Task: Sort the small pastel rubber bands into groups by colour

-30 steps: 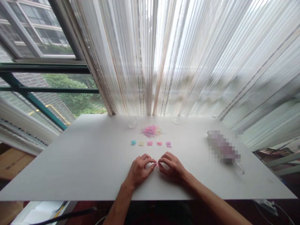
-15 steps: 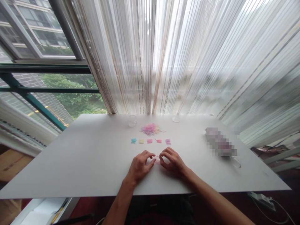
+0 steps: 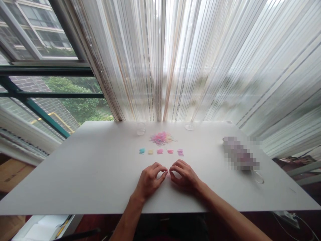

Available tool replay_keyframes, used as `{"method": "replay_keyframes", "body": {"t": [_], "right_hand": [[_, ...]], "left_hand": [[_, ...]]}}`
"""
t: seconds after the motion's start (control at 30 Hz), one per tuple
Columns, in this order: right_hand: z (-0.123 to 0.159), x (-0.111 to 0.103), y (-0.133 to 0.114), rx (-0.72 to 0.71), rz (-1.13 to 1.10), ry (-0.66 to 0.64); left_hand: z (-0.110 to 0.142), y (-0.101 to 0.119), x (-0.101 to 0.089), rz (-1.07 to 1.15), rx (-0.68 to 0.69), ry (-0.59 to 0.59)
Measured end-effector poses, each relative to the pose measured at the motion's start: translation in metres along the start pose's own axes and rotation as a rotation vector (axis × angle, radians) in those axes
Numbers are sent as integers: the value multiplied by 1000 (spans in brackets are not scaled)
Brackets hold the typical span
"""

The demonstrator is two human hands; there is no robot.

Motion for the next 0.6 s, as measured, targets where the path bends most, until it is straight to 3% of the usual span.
{"method": "replay_keyframes", "body": {"t": [0.43, 0.6], "right_hand": [[0, -1, 1, -3, -85, 50], [-5, -10, 13, 159, -224, 105]], "left_hand": [[1, -1, 1, 15, -33, -11], [-15, 5, -4, 81, -42, 5]]}}
Point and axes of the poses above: each hand's wrist, its own z-axis away from the middle knuckle, its own x-axis out of the palm, y = z × x, the point moved 7 cm from there along -z, towards the middle knuckle, and after that the axes turned 6 degrees about x, right-handed, at the moved point
